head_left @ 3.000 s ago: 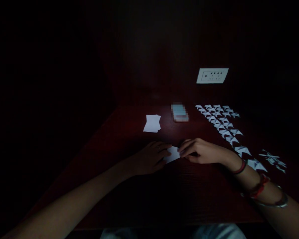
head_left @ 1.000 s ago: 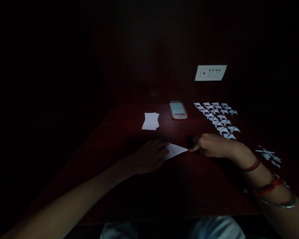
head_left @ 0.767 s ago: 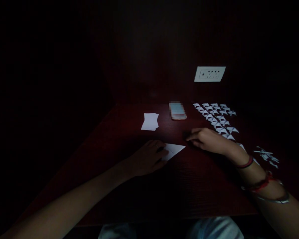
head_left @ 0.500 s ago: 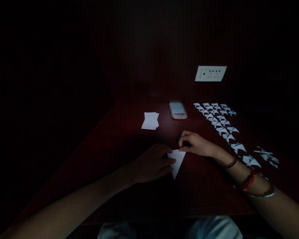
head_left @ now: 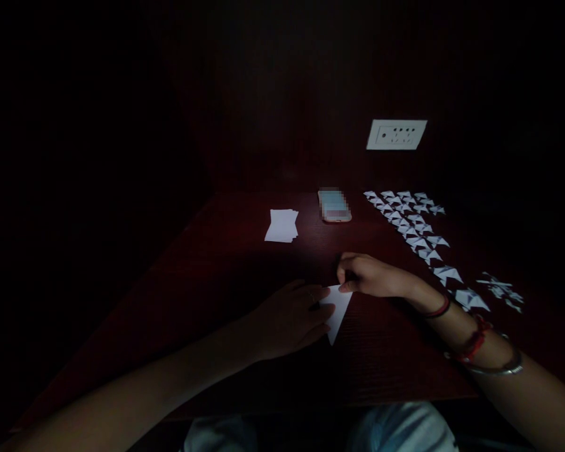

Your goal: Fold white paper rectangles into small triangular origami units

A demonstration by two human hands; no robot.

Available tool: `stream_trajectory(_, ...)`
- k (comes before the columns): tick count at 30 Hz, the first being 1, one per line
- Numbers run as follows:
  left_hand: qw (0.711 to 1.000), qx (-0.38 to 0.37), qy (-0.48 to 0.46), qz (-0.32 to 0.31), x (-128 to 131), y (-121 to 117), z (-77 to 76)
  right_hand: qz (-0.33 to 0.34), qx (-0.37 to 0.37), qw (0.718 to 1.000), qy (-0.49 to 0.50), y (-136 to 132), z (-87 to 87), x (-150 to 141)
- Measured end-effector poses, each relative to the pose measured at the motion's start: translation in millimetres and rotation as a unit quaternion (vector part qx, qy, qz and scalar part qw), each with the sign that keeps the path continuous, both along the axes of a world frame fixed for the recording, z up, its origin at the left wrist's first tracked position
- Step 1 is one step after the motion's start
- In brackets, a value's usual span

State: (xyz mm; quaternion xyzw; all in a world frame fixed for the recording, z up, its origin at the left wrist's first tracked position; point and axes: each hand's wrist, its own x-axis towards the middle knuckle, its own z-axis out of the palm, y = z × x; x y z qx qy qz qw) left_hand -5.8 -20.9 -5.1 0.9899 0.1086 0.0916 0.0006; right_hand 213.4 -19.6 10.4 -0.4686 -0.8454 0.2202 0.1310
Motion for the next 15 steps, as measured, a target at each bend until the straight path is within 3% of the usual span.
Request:
stream_trajectory(5,0.999,-0.017,-0.032,0.037,-1.8,4.2,0.8,-0.023,0.005,0.999,0.032,-0.2,3.1,-0.7)
stream_trajectory(10,0.964,-0.104,-0.161,0.182,0.1,17.9,7.2,-0.046,0.074,0.991,0.099,-1.2,9.0,-4.4)
stream_trajectory(15,0.949,-0.152,-0.216,0.171,3.2,22.2,11.5,-0.033,0.093,0.987,0.125,-6.3,10.8,-11.5)
